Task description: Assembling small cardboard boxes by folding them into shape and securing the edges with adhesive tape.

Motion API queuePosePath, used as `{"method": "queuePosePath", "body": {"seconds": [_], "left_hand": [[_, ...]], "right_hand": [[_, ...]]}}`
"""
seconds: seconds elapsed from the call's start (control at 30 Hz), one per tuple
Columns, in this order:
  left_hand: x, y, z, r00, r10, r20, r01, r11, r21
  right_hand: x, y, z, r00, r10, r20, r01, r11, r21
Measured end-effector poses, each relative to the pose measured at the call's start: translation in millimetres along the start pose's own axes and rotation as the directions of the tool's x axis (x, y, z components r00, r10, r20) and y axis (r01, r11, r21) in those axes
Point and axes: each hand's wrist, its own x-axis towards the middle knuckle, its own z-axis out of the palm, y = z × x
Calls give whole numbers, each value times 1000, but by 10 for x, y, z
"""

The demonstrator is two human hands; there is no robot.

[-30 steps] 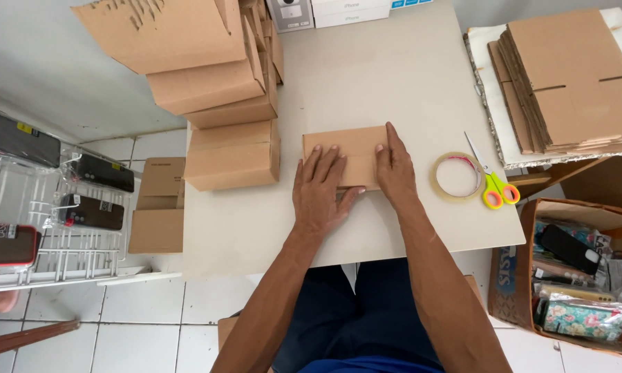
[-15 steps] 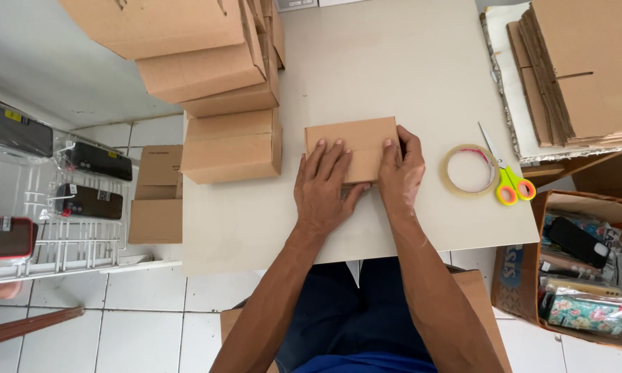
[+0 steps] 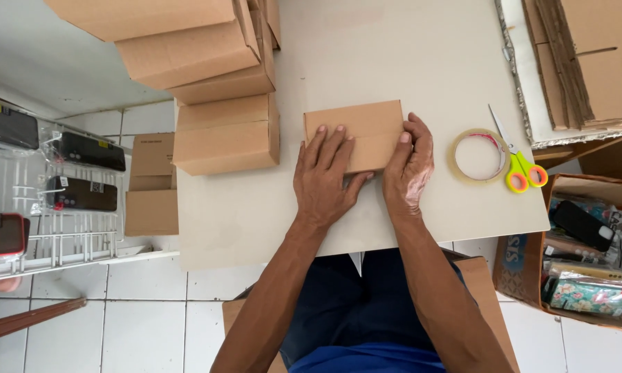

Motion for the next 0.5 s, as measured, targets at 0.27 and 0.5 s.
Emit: {"method": "queuePosePath", "body": {"seconds": [0.27, 0.5], "left_hand": [[5, 1, -11, 1000, -6, 3, 6, 1000, -30], [5, 4, -51, 999, 7, 52, -6, 1000, -10]], "right_hand": [[24, -87, -8, 998, -54, 19, 54, 999, 1], [0, 112, -213, 944, -243, 224, 314, 869, -381]]}}
